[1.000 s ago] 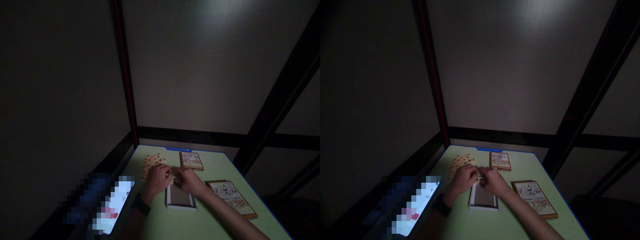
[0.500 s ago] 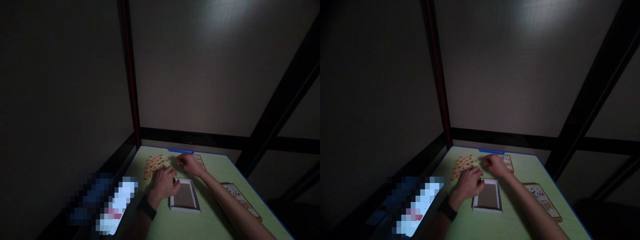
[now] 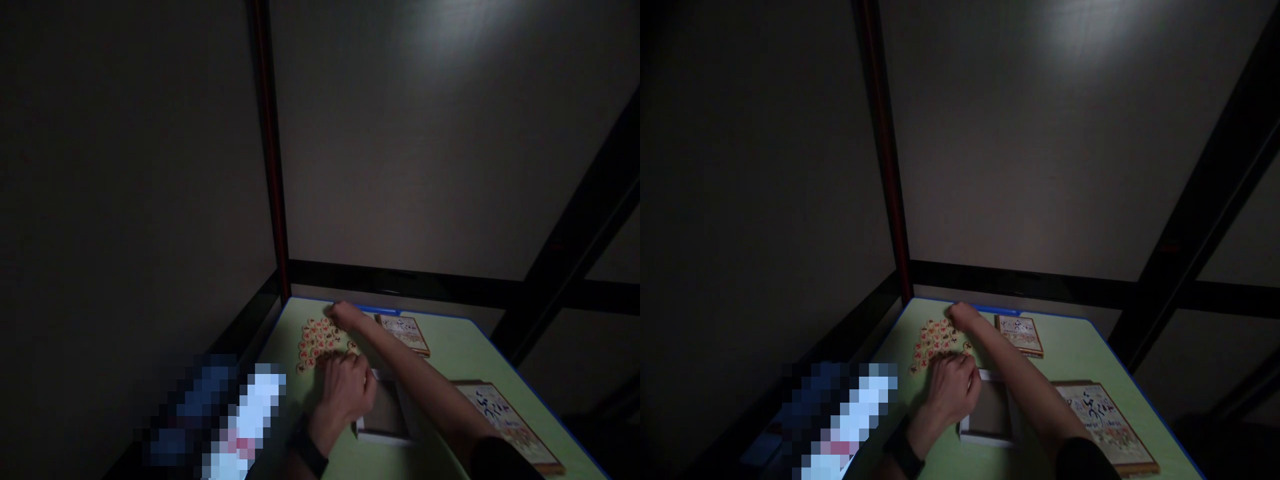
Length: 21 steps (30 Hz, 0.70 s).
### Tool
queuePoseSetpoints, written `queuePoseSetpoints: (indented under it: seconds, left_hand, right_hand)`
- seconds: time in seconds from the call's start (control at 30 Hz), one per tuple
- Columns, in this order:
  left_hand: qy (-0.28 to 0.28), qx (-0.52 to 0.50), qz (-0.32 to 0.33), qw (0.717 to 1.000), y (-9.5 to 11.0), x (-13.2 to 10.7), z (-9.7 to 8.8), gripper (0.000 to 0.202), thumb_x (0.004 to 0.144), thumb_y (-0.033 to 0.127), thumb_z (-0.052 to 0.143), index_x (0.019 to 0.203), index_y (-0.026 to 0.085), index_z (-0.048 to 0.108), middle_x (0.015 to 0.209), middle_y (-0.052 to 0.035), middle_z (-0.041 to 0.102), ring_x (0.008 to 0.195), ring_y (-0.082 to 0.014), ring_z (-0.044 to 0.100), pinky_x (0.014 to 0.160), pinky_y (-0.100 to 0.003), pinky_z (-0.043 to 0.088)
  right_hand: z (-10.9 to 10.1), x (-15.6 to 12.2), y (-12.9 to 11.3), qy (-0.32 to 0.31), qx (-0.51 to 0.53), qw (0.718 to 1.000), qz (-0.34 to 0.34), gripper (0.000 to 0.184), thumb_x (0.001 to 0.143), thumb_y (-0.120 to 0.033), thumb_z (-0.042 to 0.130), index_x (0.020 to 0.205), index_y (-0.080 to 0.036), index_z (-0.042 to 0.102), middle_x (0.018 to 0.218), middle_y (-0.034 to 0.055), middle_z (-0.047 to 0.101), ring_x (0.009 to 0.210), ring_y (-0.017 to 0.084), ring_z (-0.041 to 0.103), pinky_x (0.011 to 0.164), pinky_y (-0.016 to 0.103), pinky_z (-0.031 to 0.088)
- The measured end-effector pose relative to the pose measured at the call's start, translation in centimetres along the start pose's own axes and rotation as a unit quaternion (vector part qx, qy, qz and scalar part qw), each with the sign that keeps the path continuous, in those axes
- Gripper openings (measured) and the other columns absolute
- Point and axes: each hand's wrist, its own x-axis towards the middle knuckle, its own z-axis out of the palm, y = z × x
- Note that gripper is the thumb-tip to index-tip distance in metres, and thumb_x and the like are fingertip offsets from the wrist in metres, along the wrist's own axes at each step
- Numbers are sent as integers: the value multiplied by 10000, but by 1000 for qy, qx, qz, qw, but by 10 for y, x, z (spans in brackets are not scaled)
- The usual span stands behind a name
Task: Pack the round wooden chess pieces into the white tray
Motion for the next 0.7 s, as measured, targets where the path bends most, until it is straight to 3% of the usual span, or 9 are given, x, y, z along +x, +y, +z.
queuePoseSetpoints:
  seconds: [0.2,0.33,0.53,0.7]
  left_hand:
    - [-17,-34,21,999,0,1,7,252,883,264,447,911,196,688,900,-109,721,914,-271,659,824,-383,455]
    - [-14,-44,14,999,3,0,5,261,874,269,455,916,186,700,920,-120,731,916,-282,658,819,-390,453]
    - [-48,-39,-7,998,2,0,3,316,869,297,463,987,169,727,1000,-136,737,960,-303,660,854,-409,458]
    - [-60,-25,-34,997,-5,2,-2,330,852,284,481,948,140,763,996,-164,741,982,-318,665,874,-424,451]
  right_hand:
    - [2,-3,0,-5,-37,999,-8,266,811,-39,563,999,-112,737,1036,172,736,921,246,703,759,277,486]
    - [-5,1,-10,10,-20,999,-36,307,830,-47,546,1077,-121,712,1088,147,720,960,214,679,804,258,471]
    - [-12,30,-56,-15,21,993,-112,265,784,-70,587,954,-183,757,972,40,759,931,170,673,830,217,459]
    - [-4,44,-80,-24,44,995,-90,147,680,-54,654,721,-156,752,794,79,753,768,220,699,690,269,504]
